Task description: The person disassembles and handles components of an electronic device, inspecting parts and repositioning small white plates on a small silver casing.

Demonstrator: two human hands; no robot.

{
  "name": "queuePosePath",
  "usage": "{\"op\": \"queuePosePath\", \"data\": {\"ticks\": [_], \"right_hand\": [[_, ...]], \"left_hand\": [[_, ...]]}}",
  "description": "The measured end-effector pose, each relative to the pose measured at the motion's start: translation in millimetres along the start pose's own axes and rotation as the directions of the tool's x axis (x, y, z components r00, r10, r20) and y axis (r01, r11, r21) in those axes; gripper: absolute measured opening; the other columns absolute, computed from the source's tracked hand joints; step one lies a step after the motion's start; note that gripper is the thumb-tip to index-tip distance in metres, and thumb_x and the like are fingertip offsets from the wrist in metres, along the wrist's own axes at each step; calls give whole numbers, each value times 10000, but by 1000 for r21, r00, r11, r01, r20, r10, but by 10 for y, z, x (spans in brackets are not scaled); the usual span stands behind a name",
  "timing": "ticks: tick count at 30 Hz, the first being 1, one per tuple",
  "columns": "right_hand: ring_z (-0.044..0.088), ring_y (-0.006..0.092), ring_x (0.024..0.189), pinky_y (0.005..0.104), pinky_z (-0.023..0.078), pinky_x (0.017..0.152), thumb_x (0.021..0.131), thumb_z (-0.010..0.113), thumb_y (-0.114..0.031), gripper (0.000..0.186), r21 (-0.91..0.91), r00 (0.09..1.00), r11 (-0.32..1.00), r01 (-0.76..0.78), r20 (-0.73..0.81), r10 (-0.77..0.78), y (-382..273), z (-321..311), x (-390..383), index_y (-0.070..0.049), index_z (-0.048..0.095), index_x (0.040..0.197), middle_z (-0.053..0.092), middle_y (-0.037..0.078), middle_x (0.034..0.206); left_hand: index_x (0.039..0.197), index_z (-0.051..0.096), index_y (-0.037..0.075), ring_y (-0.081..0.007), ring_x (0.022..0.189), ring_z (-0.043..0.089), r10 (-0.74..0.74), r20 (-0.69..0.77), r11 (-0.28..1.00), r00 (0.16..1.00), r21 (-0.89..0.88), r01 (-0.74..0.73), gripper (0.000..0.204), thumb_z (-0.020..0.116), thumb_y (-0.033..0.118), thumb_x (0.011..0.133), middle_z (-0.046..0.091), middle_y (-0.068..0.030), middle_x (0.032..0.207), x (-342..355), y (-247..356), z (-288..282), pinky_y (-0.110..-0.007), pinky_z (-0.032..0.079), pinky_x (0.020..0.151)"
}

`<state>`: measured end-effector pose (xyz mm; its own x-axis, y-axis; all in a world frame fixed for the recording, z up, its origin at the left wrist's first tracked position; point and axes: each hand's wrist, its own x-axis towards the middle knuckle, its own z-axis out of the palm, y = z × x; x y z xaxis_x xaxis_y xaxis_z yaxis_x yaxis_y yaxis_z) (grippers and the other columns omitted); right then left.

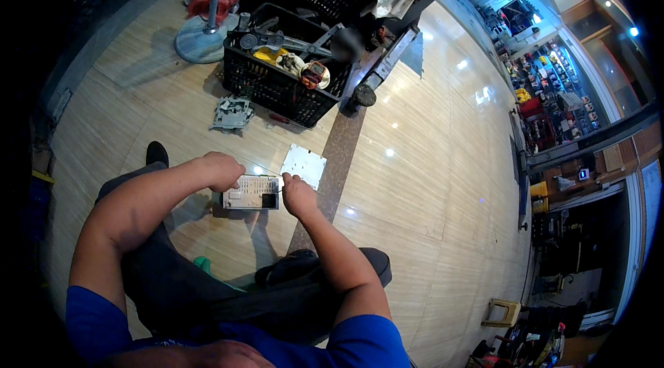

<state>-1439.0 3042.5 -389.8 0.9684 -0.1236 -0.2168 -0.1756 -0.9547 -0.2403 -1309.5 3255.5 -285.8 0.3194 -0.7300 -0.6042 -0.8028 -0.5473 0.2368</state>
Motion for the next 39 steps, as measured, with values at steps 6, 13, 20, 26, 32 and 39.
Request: {"op": "queuePosePath", "data": {"ticks": [6,13,20,26,32,39], "right_hand": [[637,404,840,478,523,725,873,539,-191,301,-9,998,999,40,-49,-40,-31,0,-4,-55,540,1141,623,221,957],[632,401,860,478,521,734,872,523,-170,324,-2,1000,1000,7,7,-7,-26,-21,1,-61,538,1176,614,216,974],[645,392,865,468,542,717,897,481,-153,234,8,994,996,88,-69,-87,-45,-21,-24,-37,523,1095,610,217,971],[630,405,871,479,522,732,874,548,-162,318,-15,996,999,-52,67,53,-59,-56,10,-57,532,1174,610,223,978],[632,412,864,482,521,730,874,549,-166,297,30,995,996,81,-56,-79,-2,30,0,-45,530,1144,609,233,977],[632,416,858,486,519,734,881,523,-152,286,10,1000,1000,-17,17,17,-62,-35,-2,-42,529,1144,606,240,982]], "left_hand": [[1070,640,51,-345,1003,639,-11,15,1000,1000,4,10,321,638,312,883,680,-175,1022,5,-8,12,-450,507,829],[1083,639,57,-344,1011,637,-17,19,1000,1000,3,17,327,635,317,884,677,-174,1037,17,-7,14,-450,506,835],[1079,639,58,-347,1012,637,-14,23,1000,1000,13,14,329,631,324,885,678,-175,1035,26,-11,20,-450,505,842],[1070,641,57,-348,1004,639,-4,2,1000,1000,11,4,327,633,325,881,678,-180,1030,22,-21,40,-456,508,835],[1051,643,57,-351,991,643,-2,-21,1000,1000,0,2,316,639,319,875,679,-182,1013,45,-33,61,-461,512,825],[1037,674,51,-335,993,649,1,-39,1000,999,0,-1,303,653,302,869,684,-174,1020,39,-45,71,-448,519,827]]}}
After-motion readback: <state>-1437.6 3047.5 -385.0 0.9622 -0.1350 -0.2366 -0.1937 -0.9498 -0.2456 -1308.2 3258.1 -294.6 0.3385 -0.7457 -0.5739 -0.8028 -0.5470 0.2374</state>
